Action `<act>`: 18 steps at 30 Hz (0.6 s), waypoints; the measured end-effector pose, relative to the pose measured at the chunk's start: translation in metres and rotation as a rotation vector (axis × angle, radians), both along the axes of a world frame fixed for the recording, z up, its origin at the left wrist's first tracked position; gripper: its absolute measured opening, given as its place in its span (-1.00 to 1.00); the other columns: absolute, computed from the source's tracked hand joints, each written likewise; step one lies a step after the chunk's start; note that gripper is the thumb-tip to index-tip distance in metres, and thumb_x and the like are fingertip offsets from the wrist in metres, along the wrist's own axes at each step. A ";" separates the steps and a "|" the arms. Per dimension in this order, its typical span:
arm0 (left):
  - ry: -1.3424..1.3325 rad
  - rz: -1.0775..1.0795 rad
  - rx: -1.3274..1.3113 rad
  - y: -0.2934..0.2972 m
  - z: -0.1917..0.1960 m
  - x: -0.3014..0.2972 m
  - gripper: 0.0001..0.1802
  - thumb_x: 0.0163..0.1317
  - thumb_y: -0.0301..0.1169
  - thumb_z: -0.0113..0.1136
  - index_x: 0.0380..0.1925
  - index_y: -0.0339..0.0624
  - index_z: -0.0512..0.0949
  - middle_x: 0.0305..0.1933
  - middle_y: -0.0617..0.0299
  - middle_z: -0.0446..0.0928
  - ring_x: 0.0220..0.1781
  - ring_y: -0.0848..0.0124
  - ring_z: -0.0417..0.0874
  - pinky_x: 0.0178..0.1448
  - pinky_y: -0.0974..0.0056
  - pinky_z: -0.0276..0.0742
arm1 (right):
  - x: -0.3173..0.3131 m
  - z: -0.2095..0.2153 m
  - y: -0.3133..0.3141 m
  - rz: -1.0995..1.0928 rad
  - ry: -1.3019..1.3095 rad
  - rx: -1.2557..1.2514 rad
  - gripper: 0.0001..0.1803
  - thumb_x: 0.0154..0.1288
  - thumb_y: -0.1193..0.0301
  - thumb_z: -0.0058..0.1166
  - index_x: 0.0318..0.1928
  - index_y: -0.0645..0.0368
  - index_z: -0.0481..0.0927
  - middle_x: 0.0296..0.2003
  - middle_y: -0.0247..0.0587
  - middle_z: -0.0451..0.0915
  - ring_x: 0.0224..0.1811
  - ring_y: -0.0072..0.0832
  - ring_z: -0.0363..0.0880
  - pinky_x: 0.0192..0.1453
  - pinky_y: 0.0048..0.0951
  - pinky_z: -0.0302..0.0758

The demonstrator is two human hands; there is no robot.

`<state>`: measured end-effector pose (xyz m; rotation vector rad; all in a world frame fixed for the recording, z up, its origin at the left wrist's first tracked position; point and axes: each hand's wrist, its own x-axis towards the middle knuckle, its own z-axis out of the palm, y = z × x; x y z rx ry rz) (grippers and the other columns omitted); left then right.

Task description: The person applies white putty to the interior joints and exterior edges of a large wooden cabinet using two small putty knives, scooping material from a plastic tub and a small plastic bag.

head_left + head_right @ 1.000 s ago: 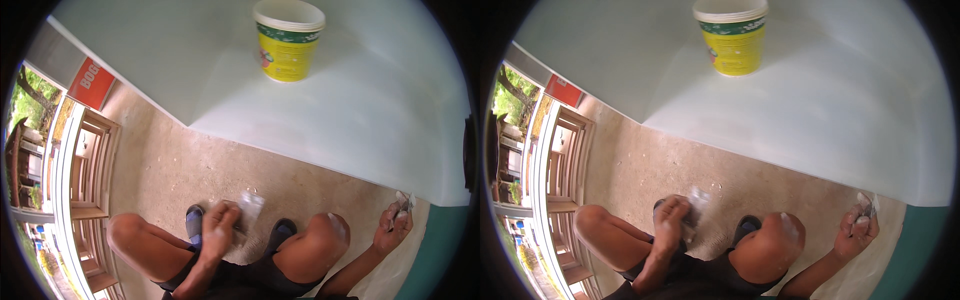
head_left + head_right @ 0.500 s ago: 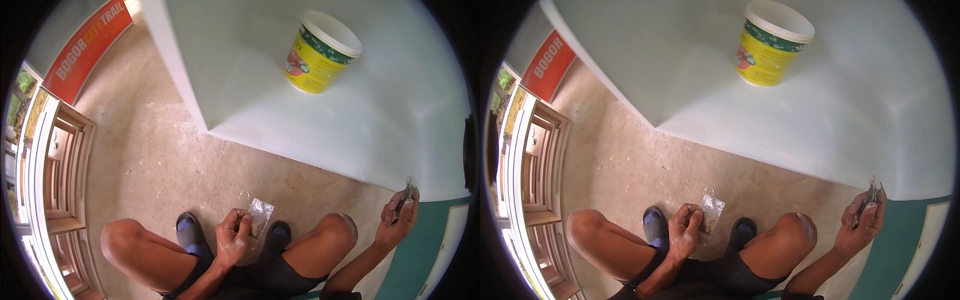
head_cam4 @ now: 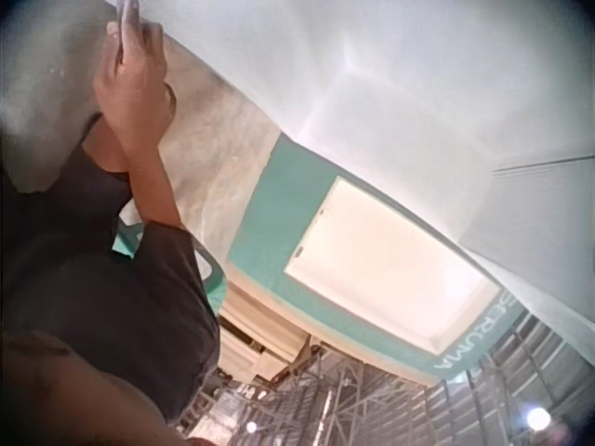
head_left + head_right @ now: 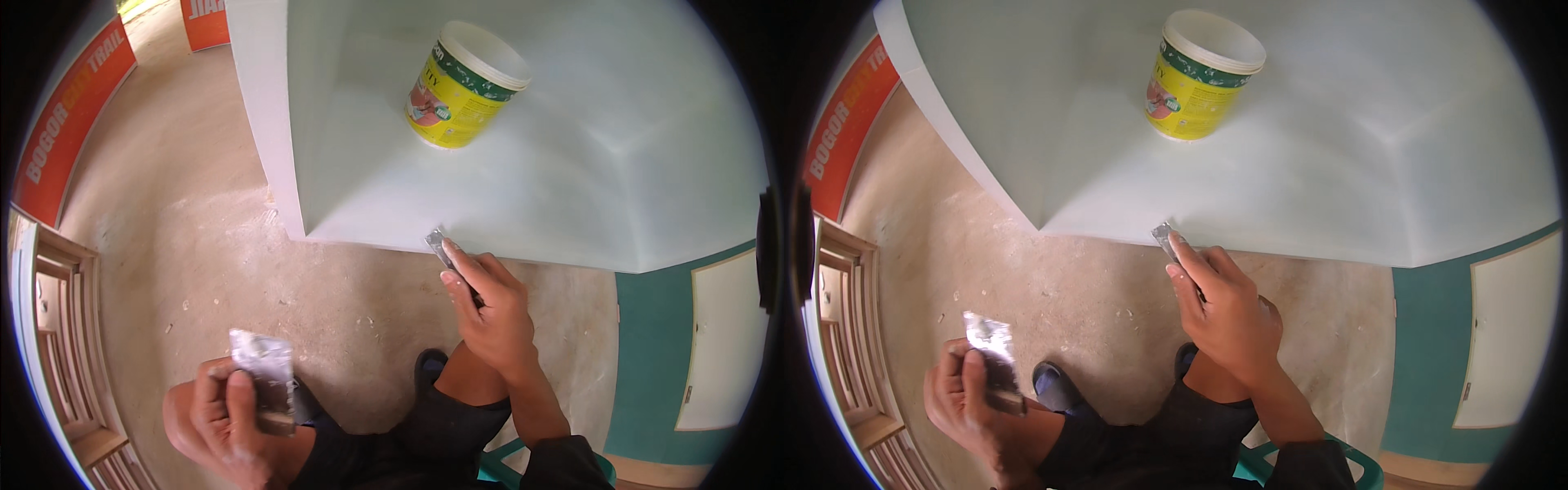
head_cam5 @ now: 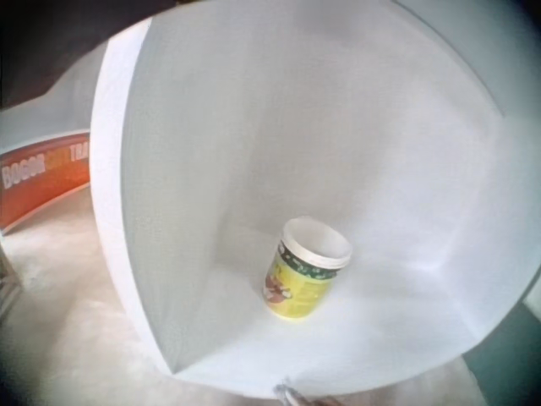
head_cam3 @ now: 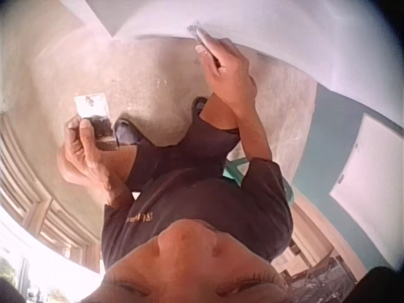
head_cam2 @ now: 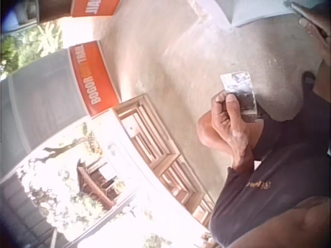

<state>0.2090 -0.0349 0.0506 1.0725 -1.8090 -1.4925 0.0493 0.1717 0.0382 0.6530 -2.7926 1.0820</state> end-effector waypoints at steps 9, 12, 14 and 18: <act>0.062 0.010 -0.063 -0.034 -0.037 0.021 -0.77 0.35 -0.40 0.10 -0.36 -0.39 0.57 -0.49 0.31 0.36 -0.46 0.58 0.38 -0.34 0.47 0.22 | 0.005 0.008 -0.002 -0.026 0.081 0.280 -0.61 0.30 0.55 0.26 0.14 0.10 0.69 -0.47 -0.22 0.49 -0.53 -0.48 0.42 -0.42 -0.49 0.35; 0.106 0.011 0.112 -0.038 -0.035 0.024 -0.78 0.37 -0.41 0.06 -0.35 -0.39 0.55 -0.49 0.32 0.37 -0.44 0.62 0.36 -0.33 0.50 0.19 | -0.012 0.040 0.010 0.089 0.027 0.338 -0.64 0.28 0.51 0.26 0.11 0.13 0.71 -0.48 -0.19 0.52 -0.52 -0.43 0.46 -0.41 -0.44 0.38; 0.100 0.009 0.094 -0.039 -0.033 0.025 -0.78 0.37 -0.42 0.06 -0.34 -0.40 0.55 -0.48 0.32 0.38 -0.42 0.62 0.35 -0.32 0.51 0.19 | -0.028 0.056 0.011 0.129 0.069 0.327 -0.66 0.28 0.48 0.27 0.09 0.15 0.71 -0.49 -0.18 0.53 -0.51 -0.42 0.47 -0.40 -0.42 0.40; 0.119 -0.028 -0.098 -0.043 -0.047 0.025 -0.78 0.36 -0.43 0.09 -0.30 -0.43 0.56 -0.41 0.28 0.42 -0.38 0.60 0.38 -0.28 0.47 0.25 | -0.046 0.049 0.007 0.265 0.093 0.320 -0.68 0.28 0.45 0.28 0.05 0.15 0.73 -0.48 -0.20 0.54 -0.51 -0.39 0.48 -0.39 -0.41 0.39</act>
